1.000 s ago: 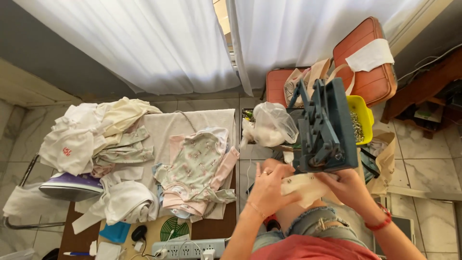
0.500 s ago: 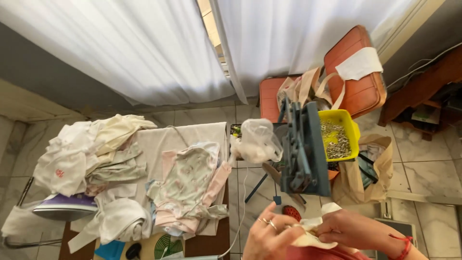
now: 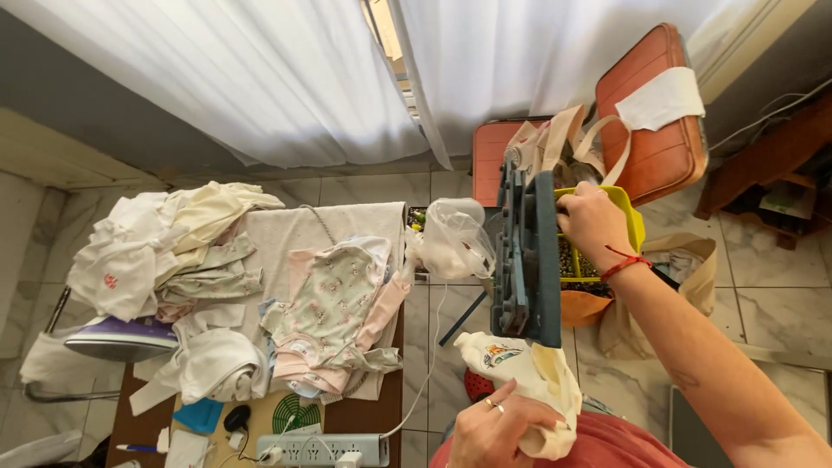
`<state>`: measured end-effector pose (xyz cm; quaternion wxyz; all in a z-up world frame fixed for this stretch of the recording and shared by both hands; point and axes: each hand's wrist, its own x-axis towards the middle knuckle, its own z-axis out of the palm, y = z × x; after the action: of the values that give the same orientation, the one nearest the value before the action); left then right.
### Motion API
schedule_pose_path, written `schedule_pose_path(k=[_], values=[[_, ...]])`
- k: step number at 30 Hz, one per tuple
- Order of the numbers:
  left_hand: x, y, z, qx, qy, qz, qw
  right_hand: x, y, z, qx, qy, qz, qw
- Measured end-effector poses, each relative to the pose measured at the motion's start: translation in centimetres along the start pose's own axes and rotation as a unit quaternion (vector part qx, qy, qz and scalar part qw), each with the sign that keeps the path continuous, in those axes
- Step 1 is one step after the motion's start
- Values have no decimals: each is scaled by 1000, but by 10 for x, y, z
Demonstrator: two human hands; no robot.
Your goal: Attaching metal snaps to baby garments using a manual snap press machine
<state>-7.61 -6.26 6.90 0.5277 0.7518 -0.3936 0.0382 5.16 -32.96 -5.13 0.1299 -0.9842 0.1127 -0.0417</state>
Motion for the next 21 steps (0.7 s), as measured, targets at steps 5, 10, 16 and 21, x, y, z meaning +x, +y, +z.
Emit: schedule_pose_path(k=[5,10,16,21], values=[[-4,-1,-8,-41,32,-85,995,-5,-3,-3,25,39,-5,999],[-11,-8,-11,-39,2,-82,996,-11,-12,-17,95,7,24,995],[-17,-15,-8,-38,12,-49,998,-16,-2,-8,140,15,16,990],[-19,-14,-8,-47,10,-56,997,-47,-30,-31,217,62,13,974]])
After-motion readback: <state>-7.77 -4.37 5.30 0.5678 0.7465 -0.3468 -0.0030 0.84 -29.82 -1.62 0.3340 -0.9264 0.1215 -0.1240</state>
